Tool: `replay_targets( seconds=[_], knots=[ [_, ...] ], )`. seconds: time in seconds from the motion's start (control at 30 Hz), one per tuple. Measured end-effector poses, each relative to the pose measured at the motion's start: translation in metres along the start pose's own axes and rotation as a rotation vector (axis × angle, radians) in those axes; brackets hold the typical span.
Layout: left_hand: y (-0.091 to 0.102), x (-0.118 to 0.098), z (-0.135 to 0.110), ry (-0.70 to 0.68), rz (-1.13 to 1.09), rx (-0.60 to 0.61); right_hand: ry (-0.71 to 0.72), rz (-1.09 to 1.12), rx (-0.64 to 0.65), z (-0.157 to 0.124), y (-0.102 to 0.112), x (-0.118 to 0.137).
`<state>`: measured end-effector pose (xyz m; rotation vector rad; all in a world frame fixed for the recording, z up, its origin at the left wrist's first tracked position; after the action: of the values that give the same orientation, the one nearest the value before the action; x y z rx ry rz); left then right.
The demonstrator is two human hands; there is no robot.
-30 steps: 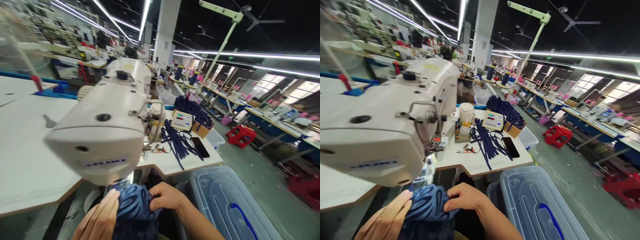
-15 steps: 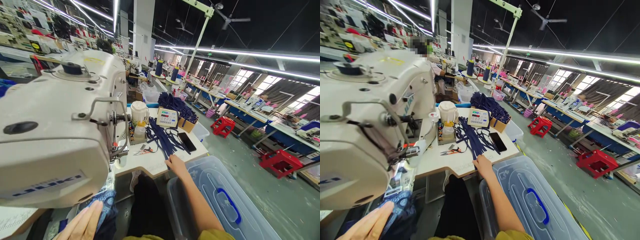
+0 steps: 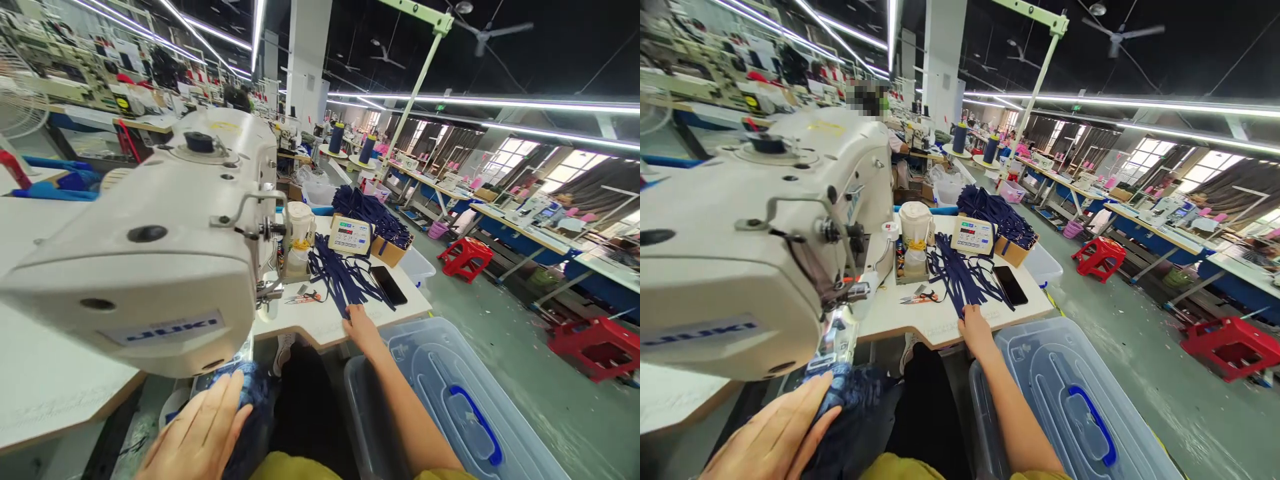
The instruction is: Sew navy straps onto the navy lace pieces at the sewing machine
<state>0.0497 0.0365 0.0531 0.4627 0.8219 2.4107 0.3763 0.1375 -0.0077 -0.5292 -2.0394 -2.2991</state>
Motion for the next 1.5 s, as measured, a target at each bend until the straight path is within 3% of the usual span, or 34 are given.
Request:
replay_targets(
  seconds=[0.13, 0.23, 0.33, 0.43, 0.63, 0.73, 0.83, 0.97, 1.1, 1.2, 1.3, 1.5],
  knots=[
    [0.011, -0.012, 0.017, -0.047, 0.115, 0.036, 0.071, 0.006, -0.099, -0.013, -0.014, 0.014],
    [0.017, -0.010, 0.018, 0.004, 0.099, 0.032, 0.136, 0.067, -0.131, -0.028, -0.021, 0.017],
    [0.017, -0.005, 0.013, 0.080, 0.006, 0.067, 0.171, 0.154, -0.127, -0.038, -0.021, 0.010],
    [0.017, -0.006, 0.011, 0.058, -0.002, 0.097, 0.176, 0.261, -0.105, -0.044, -0.017, -0.002],
    [0.018, 0.003, 0.008, 0.192, -0.097, 0.080, 0.005, 0.597, -0.078, -0.049, -0.008, -0.034],
    [0.017, 0.003, 0.004, 0.156, -0.124, 0.108, -0.118, 0.872, 0.057, -0.060, -0.016, -0.031],
    [0.017, 0.000, 0.000, 0.072, -0.159, 0.115, -0.194, 1.170, 0.272, -0.078, -0.030, 0.000],
    [0.013, 0.002, -0.003, 0.044, -0.250, 0.112, -0.256, 1.512, 0.519, -0.089, -0.040, 0.061],
    [0.013, 0.009, 0.000, 0.071, -0.348, 0.093, -0.261, 1.719, 0.709, -0.080, -0.035, 0.116],
    [0.015, 0.011, 0.000, 0.029, -0.353, 0.092, -0.233, 1.803, 0.783, -0.072, -0.026, 0.148],
    [0.016, 0.012, -0.004, -0.002, -0.338, 0.108, -0.165, 1.832, 0.766, -0.067, -0.018, 0.173],
    [0.018, 0.010, -0.013, 0.004, -0.334, 0.083, 0.107, 1.617, 0.435, -0.064, -0.002, 0.191]
  ],
)
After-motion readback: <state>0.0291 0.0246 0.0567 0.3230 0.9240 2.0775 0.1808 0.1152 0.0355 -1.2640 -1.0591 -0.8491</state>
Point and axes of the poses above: each hand's wrist, its own z-axis towards the middle knuckle, its own y-axis out of the back of the hand, x = y × z, the point moved 7 cm from there along z, towards the middle knuckle, and after that the axes turned 2 degrees about -x, right-handed, at the moved point
